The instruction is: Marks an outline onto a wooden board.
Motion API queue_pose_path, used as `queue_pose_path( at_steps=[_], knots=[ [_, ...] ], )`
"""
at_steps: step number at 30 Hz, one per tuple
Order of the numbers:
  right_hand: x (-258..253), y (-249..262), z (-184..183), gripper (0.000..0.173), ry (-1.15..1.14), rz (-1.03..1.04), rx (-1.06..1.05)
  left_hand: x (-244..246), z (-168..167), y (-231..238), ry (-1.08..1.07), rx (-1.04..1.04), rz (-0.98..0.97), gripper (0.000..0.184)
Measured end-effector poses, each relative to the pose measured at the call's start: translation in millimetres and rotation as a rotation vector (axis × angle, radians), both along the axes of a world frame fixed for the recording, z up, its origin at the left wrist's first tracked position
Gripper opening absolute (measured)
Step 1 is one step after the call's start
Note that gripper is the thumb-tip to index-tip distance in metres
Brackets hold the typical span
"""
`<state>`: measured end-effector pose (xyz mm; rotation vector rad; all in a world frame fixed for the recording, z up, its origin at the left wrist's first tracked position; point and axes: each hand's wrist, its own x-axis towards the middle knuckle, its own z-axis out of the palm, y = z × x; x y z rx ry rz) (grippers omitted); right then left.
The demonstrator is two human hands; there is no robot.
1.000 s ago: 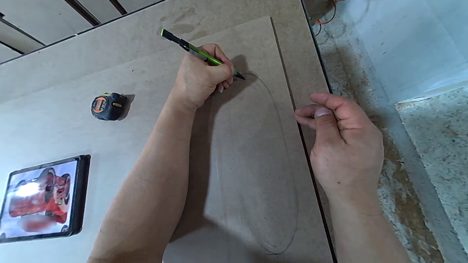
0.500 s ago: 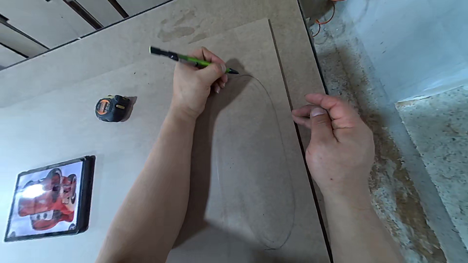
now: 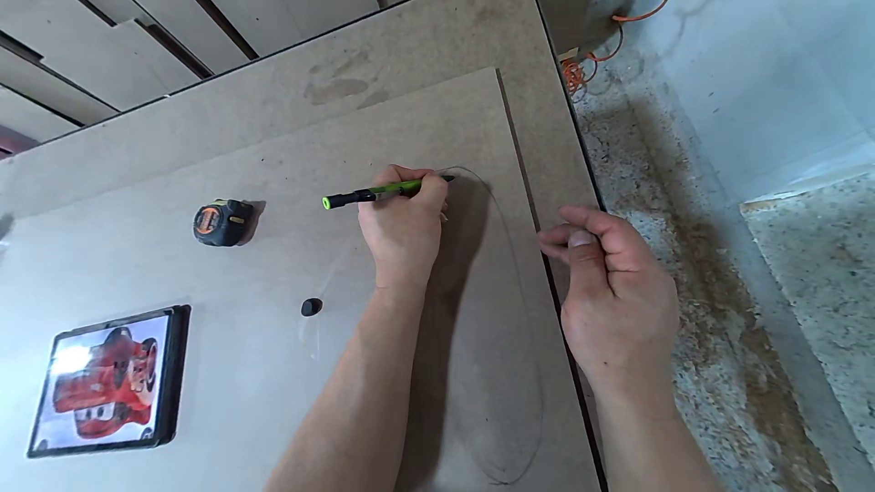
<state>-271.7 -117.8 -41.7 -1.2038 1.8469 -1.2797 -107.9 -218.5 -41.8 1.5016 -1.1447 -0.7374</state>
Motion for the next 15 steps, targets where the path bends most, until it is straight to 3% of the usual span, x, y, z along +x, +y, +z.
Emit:
queue_pose_path(
  at_steps=[15],
  knots=[
    [0.3,-0.4,0.1,0.029,0.015,0.004,0.003,0.4,-0.1,0.1,-0.022,-0.025,-0.051,0.007]
  ],
)
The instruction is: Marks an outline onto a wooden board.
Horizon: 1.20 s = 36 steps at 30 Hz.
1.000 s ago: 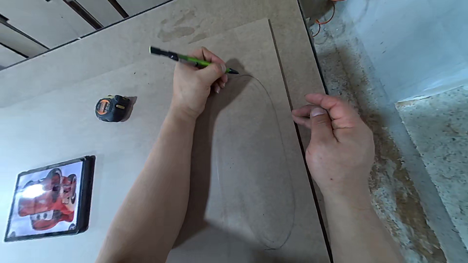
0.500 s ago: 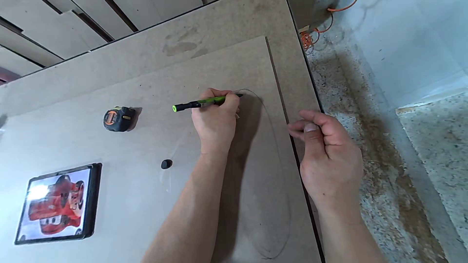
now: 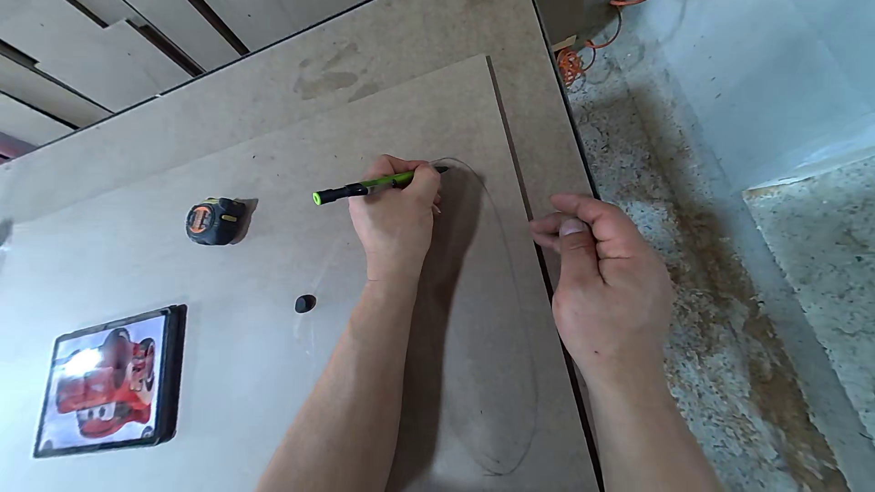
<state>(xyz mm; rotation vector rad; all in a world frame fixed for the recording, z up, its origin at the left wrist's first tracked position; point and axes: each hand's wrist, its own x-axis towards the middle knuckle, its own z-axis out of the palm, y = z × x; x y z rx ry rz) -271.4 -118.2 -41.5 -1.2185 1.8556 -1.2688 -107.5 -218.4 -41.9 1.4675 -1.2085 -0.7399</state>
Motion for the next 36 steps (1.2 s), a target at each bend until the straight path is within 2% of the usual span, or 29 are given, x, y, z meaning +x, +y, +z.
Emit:
queue_pose_path(
  at_steps=[13,21,28,36],
  knots=[
    [0,-1,0,0.029,-0.004,0.001,-0.005,3,0,0,-0.002,-0.004,-0.076,0.006],
    [0,0,0,0.029,-0.005,-0.002,-0.005,11,0,1,0.061,-0.016,-0.191,0.005],
    [0,0,0,0.029,0.005,-0.003,0.001,6,0,0,0.055,-0.002,-0.08,0.004],
    [0,0,1,0.028,-0.004,0.001,0.009,6,0,0,0.003,0.004,-0.11,0.005]
  ],
)
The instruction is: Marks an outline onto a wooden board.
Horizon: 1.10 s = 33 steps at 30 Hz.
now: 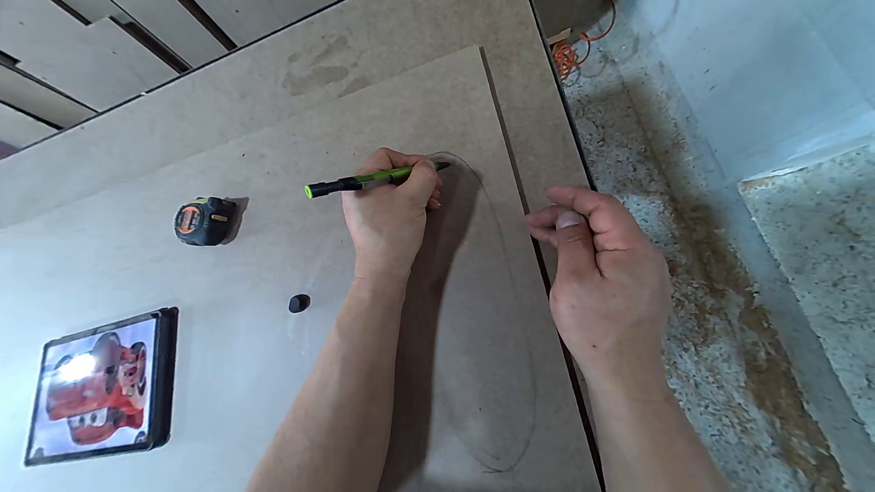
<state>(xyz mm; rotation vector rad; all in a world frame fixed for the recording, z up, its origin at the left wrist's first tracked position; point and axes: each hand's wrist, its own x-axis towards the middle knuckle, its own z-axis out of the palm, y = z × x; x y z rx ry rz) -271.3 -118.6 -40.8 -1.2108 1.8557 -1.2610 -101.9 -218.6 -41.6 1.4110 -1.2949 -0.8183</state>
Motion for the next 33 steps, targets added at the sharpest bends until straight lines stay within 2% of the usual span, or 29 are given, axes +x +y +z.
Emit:
queue_pose_path(
  at_steps=[21,33],
  knots=[
    [0,1,0,0.028,0.0,0.0,-0.008,14,-2,1,0.03,-0.029,-0.247,0.004],
    [0,1,0,0.03,0.028,-0.001,0.01,4,-1,3,0.007,-0.033,-0.13,0.004]
  ],
)
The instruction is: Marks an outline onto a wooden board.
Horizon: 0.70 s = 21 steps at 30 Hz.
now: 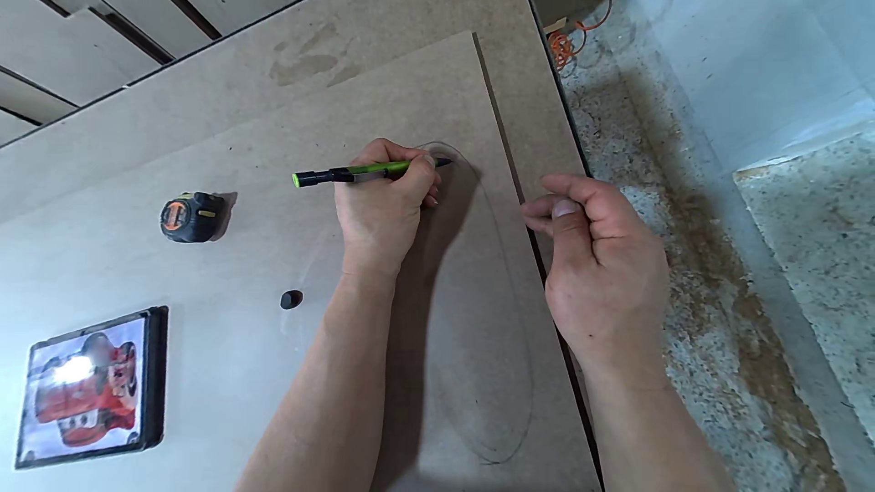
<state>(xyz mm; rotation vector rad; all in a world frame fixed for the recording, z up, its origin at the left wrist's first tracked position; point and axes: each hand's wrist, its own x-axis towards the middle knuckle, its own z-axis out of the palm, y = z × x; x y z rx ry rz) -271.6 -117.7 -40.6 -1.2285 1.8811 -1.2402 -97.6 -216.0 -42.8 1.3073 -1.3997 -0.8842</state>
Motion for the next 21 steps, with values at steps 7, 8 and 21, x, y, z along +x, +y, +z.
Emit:
queue_pose_path(
  at_steps=[7,8,21],
  knots=[
    [-0.1,0.0,-0.7,0.029,-0.013,0.003,-0.007,3.5,-0.3,1.4,-0.021,-0.007,-0.074,0.004],
    [-0.1,0.0,-0.3,0.029,-0.013,0.003,-0.006,4.1,-0.4,1.4,-0.028,-0.007,-0.082,0.004],
    [0.0,-0.4,-0.1,0.028,-0.029,0.008,-0.02,5.9,0.5,3.7,-0.044,-0.006,-0.137,0.004]
  ],
)
